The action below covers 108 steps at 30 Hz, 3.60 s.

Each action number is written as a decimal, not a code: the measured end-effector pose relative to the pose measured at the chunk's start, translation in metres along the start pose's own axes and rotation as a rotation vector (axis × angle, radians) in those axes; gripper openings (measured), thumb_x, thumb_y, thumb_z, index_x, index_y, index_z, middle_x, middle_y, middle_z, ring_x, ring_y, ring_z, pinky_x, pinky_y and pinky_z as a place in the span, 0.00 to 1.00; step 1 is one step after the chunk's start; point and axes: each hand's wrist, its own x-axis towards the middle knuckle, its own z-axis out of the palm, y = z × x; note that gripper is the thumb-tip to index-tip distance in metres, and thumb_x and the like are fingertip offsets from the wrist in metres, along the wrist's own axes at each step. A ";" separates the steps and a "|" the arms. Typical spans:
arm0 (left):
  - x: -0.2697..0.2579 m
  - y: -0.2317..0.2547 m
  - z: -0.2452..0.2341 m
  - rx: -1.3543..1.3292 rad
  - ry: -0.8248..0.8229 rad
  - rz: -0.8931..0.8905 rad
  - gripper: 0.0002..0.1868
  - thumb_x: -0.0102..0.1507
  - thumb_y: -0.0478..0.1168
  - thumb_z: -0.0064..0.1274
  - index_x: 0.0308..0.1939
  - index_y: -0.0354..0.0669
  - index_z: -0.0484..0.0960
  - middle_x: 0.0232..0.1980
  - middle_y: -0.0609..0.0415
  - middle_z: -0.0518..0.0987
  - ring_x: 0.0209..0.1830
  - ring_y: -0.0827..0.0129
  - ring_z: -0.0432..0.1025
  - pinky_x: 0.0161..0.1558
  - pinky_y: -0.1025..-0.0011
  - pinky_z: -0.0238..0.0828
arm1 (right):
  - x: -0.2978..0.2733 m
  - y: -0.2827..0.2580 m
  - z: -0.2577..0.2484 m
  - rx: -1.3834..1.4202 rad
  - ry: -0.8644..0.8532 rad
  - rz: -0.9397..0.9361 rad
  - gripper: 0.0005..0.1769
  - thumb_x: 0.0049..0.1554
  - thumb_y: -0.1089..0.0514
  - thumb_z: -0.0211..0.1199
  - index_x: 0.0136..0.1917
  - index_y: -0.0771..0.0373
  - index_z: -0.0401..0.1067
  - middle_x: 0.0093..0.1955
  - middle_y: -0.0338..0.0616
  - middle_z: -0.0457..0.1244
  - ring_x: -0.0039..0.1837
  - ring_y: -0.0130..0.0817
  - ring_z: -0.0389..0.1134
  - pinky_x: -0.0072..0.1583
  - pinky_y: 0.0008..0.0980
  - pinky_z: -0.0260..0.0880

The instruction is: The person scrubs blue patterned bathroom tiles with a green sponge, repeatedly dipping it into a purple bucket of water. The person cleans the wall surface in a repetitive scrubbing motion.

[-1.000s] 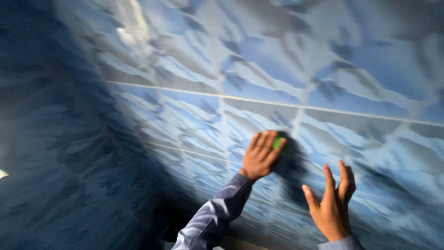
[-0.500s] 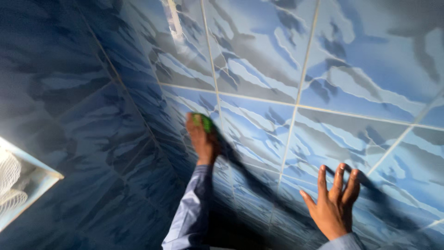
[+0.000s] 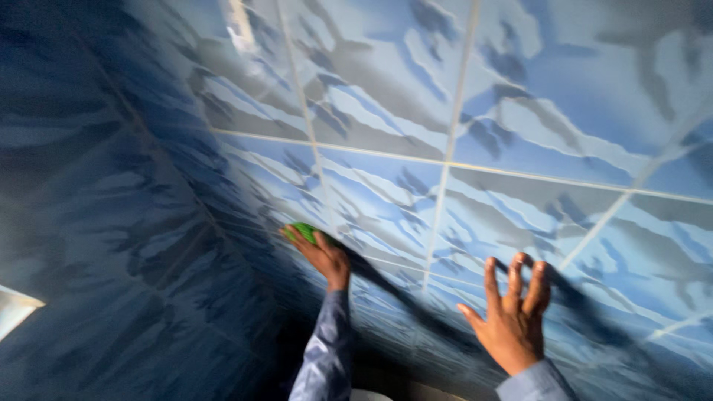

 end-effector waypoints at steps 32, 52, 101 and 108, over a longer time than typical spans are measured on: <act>-0.476 0.425 0.157 -0.520 -1.168 1.079 0.30 0.61 0.36 0.47 0.69 0.42 0.76 0.82 0.45 0.62 0.85 0.55 0.55 0.81 0.57 0.50 | -0.293 0.309 -0.080 0.748 -0.086 0.825 0.38 0.54 0.50 0.66 0.74 0.60 0.59 0.78 0.50 0.52 0.69 0.53 0.61 0.67 0.47 0.63; -0.345 0.358 -0.012 -1.024 -1.323 -1.235 0.34 0.67 0.37 0.50 0.77 0.42 0.61 0.75 0.50 0.69 0.74 0.66 0.64 0.70 0.67 0.60 | -0.212 0.184 -0.085 1.579 0.430 0.978 0.12 0.58 0.64 0.66 0.54 0.64 0.66 0.52 0.40 0.64 0.54 0.28 0.63 0.55 0.30 0.63; 0.427 0.258 -0.006 0.026 0.328 0.426 0.31 0.73 0.54 0.46 0.76 0.43 0.64 0.75 0.37 0.66 0.76 0.44 0.59 0.78 0.52 0.54 | 0.210 0.077 -0.199 0.062 0.552 -0.500 0.46 0.58 0.46 0.59 0.81 0.69 0.50 0.79 0.82 0.45 0.77 0.75 0.51 0.68 0.67 0.59; 0.419 0.278 0.035 0.154 0.288 0.520 0.32 0.76 0.60 0.34 0.80 0.49 0.61 0.84 0.44 0.56 0.85 0.47 0.47 0.83 0.47 0.41 | 0.218 0.091 -0.204 -0.295 0.548 -0.502 0.50 0.62 0.37 0.49 0.79 0.81 0.47 0.77 0.84 0.45 0.77 0.83 0.49 0.75 0.72 0.54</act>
